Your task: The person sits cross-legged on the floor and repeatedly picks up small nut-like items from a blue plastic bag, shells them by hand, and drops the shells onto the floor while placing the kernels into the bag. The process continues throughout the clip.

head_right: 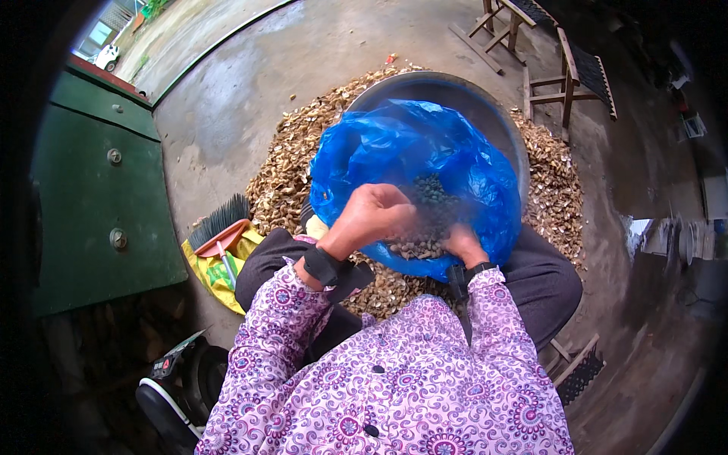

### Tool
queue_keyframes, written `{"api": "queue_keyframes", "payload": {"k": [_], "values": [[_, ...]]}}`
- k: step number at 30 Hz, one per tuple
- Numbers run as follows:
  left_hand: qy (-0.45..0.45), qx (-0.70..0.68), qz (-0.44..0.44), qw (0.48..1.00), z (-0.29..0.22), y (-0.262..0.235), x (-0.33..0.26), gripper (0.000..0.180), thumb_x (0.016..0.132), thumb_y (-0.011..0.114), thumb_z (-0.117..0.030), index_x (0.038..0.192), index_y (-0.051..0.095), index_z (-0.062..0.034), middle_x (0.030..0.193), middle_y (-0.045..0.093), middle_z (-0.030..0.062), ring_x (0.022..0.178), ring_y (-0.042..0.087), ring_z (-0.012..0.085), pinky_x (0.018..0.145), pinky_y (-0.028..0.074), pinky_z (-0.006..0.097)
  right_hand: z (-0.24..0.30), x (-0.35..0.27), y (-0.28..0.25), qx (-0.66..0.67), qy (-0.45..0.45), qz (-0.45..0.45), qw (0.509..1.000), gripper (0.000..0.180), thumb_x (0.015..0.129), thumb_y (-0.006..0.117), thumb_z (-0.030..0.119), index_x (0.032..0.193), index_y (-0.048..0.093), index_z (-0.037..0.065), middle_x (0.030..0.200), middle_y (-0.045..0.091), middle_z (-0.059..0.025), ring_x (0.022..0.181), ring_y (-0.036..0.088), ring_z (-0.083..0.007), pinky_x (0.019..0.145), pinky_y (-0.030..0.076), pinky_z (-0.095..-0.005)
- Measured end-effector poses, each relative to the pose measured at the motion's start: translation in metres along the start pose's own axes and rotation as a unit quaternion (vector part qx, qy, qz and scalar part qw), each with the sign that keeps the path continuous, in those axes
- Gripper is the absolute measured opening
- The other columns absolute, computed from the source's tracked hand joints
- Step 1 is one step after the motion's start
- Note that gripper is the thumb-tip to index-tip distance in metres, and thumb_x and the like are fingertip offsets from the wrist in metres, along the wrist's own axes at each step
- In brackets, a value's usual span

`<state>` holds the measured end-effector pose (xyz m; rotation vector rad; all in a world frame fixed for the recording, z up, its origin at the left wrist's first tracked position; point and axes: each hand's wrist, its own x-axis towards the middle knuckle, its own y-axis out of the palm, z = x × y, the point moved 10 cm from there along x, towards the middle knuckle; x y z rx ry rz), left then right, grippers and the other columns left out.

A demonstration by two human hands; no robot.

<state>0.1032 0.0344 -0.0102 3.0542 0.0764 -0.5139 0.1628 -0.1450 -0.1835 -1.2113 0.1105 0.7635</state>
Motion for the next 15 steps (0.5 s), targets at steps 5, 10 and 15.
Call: {"api": "queue_keyframes", "payload": {"k": [5,10,15], "values": [[-0.003,-0.025,-0.047,0.999,-0.011,-0.018,-0.003,0.019,0.076,0.061,-0.016,0.083,0.06,0.0016,0.068,0.059,0.0027,0.055,0.054,0.007,0.05,0.043,0.02,0.012,-0.003,-0.005,0.1,-0.002,0.07,0.993,0.025,0.058,0.071,0.022,0.074,0.066,0.003,0.072,0.064,-0.0136,0.069,0.062,-0.0228,0.064,0.048,-0.0328],[0.013,-0.051,-0.046,0.998,-0.004,-0.015,-0.001,0.019,0.076,0.061,-0.017,0.08,0.06,0.0016,0.066,0.059,0.003,0.054,0.055,0.008,0.048,0.044,0.02,-0.003,0.011,-0.016,0.216,-0.047,-0.044,0.974,0.027,0.065,0.066,0.021,0.085,0.066,0.003,0.077,0.065,-0.0114,0.071,0.061,-0.0232,0.066,0.047,-0.0318],[0.013,-0.055,-0.057,0.997,-0.004,-0.022,-0.008,0.02,0.076,0.062,-0.018,0.079,0.06,0.0016,0.064,0.059,0.0036,0.054,0.057,0.0089,0.047,0.044,0.021,-0.001,0.029,-0.041,0.081,-0.034,-0.159,0.983,0.025,0.072,0.061,0.02,0.09,0.063,0.003,0.089,0.063,-0.0165,0.081,0.062,-0.0268,0.072,0.047,-0.0336]]}}
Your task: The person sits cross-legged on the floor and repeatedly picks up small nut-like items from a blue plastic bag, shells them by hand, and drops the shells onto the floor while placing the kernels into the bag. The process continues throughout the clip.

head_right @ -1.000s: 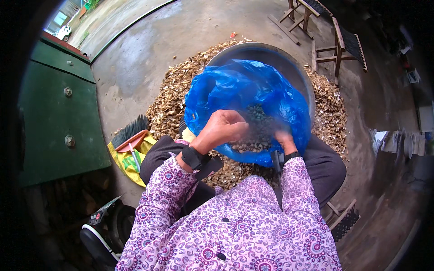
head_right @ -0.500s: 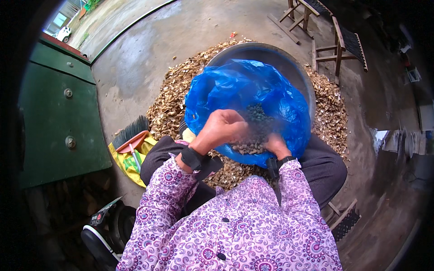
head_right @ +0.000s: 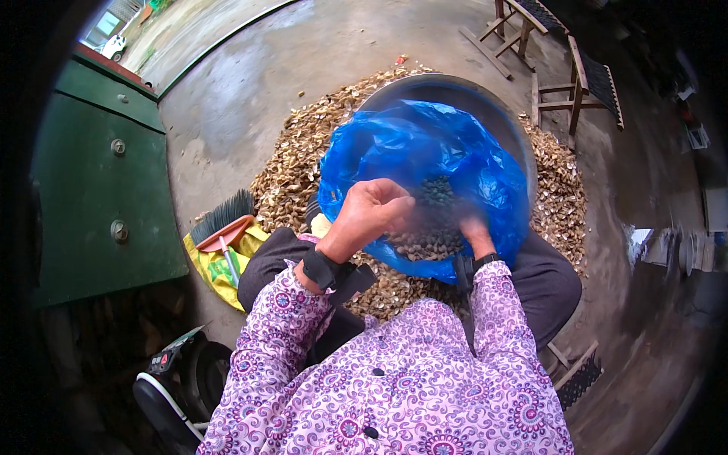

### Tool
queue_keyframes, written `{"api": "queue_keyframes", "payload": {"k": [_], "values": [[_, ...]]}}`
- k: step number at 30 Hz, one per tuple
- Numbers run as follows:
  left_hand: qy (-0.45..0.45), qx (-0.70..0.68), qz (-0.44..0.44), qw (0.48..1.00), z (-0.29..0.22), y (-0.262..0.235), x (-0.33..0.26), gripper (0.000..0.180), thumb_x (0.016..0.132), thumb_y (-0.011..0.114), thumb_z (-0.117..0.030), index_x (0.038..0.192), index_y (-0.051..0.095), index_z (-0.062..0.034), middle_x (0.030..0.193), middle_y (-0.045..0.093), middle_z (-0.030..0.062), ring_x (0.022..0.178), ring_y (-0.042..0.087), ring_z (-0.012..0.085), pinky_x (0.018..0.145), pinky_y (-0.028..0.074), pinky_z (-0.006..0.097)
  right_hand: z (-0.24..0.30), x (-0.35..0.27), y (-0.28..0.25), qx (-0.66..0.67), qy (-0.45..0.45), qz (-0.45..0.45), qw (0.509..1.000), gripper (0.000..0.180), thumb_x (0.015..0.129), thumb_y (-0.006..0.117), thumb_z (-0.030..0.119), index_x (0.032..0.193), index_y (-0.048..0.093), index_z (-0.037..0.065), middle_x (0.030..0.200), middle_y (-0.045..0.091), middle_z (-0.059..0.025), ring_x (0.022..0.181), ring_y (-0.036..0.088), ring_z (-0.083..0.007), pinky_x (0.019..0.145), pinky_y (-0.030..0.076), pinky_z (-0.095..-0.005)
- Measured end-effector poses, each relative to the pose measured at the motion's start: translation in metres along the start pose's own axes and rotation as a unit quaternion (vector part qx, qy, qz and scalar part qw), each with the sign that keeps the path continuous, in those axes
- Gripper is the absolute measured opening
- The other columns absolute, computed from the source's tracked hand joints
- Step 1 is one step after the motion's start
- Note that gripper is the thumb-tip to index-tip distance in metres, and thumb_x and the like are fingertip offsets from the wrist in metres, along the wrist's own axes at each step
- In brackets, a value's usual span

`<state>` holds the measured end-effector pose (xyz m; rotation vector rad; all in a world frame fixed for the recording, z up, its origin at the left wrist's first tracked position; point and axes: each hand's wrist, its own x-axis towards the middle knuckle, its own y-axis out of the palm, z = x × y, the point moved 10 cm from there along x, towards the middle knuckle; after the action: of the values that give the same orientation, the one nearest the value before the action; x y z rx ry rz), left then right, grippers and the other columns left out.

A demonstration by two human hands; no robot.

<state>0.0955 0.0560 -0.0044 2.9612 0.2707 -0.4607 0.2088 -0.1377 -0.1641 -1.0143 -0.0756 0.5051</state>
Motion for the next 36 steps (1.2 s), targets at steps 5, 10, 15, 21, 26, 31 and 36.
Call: {"api": "queue_keyframes", "payload": {"k": [5,10,15,21,26,31,36], "values": [[-0.02,-0.025,0.015,0.999,0.0,0.001,-0.005,0.015,0.077,0.061,-0.013,0.082,0.059,0.0011,0.068,0.06,0.003,0.058,0.054,0.0072,0.053,0.043,0.02,-0.007,0.022,0.032,-0.093,-0.045,-0.05,0.993,0.026,0.07,0.061,0.021,0.091,0.064,0.006,0.087,0.063,-0.0156,0.081,0.061,-0.0297,0.071,0.047,-0.0369],[0.014,-0.043,0.007,0.999,0.004,-0.002,-0.003,0.019,0.076,0.062,-0.016,0.077,0.06,0.0022,0.062,0.058,0.0036,0.054,0.057,0.0083,0.047,0.044,0.021,0.023,0.014,0.033,-0.106,0.001,0.002,0.994,0.025,0.068,0.062,0.023,0.087,0.064,0.007,0.083,0.063,-0.0148,0.079,0.06,-0.0311,0.07,0.047,-0.0396],[0.014,-0.035,0.011,0.999,0.004,0.003,0.0,0.018,0.075,0.061,-0.015,0.076,0.06,0.0023,0.062,0.058,0.0039,0.054,0.057,0.0087,0.047,0.044,0.021,0.022,0.007,0.018,-0.065,0.023,-0.024,0.997,0.02,0.069,0.063,0.02,0.083,0.063,0.005,0.077,0.063,-0.0122,0.073,0.06,-0.0271,0.067,0.047,-0.0359],[-0.01,-0.018,-0.047,0.999,0.023,0.003,0.003,0.016,0.075,0.061,-0.013,0.078,0.059,0.0017,0.064,0.058,0.0043,0.054,0.057,0.009,0.047,0.045,0.022,0.073,-0.024,-0.01,0.428,0.022,0.102,0.898,0.023,0.075,0.064,0.012,0.093,0.058,0.0,0.081,0.059,-0.0021,0.073,0.054,-0.0079,0.063,0.044,-0.0223],[-0.137,-0.128,0.003,0.982,0.057,0.027,0.0,0.022,0.075,0.062,-0.011,0.091,0.054,0.0028,0.077,0.058,0.0075,0.062,0.057,0.0127,0.055,0.049,0.023,0.124,-0.049,-0.045,0.507,-0.014,0.129,0.852,0.031,0.073,0.068,0.006,0.1,0.053,0.001,0.085,0.058,-0.0016,0.079,0.055,-0.0082,0.069,0.046,-0.0217],[-0.15,-0.207,0.04,0.966,0.06,0.035,0.001,0.016,0.075,0.061,-0.006,0.086,0.054,0.0027,0.075,0.058,0.0085,0.06,0.057,0.0129,0.053,0.048,0.023,0.128,-0.054,-0.051,0.459,-0.037,0.104,0.881,0.03,0.073,0.067,0.005,0.1,0.053,0.001,0.084,0.057,-0.0003,0.077,0.055,-0.0077,0.066,0.046,-0.0213],[-0.127,-0.181,0.029,0.975,0.047,0.03,0.0,0.014,0.073,0.063,-0.007,0.082,0.057,0.0015,0.07,0.059,0.0072,0.058,0.056,0.0117,0.051,0.046,0.022,0.132,-0.055,-0.053,0.473,-0.001,0.166,0.865,0.022,0.079,0.062,0.014,0.095,0.059,0.0,0.078,0.059,-0.0003,0.068,0.053,-0.0071,0.061,0.043,-0.0203]]}}
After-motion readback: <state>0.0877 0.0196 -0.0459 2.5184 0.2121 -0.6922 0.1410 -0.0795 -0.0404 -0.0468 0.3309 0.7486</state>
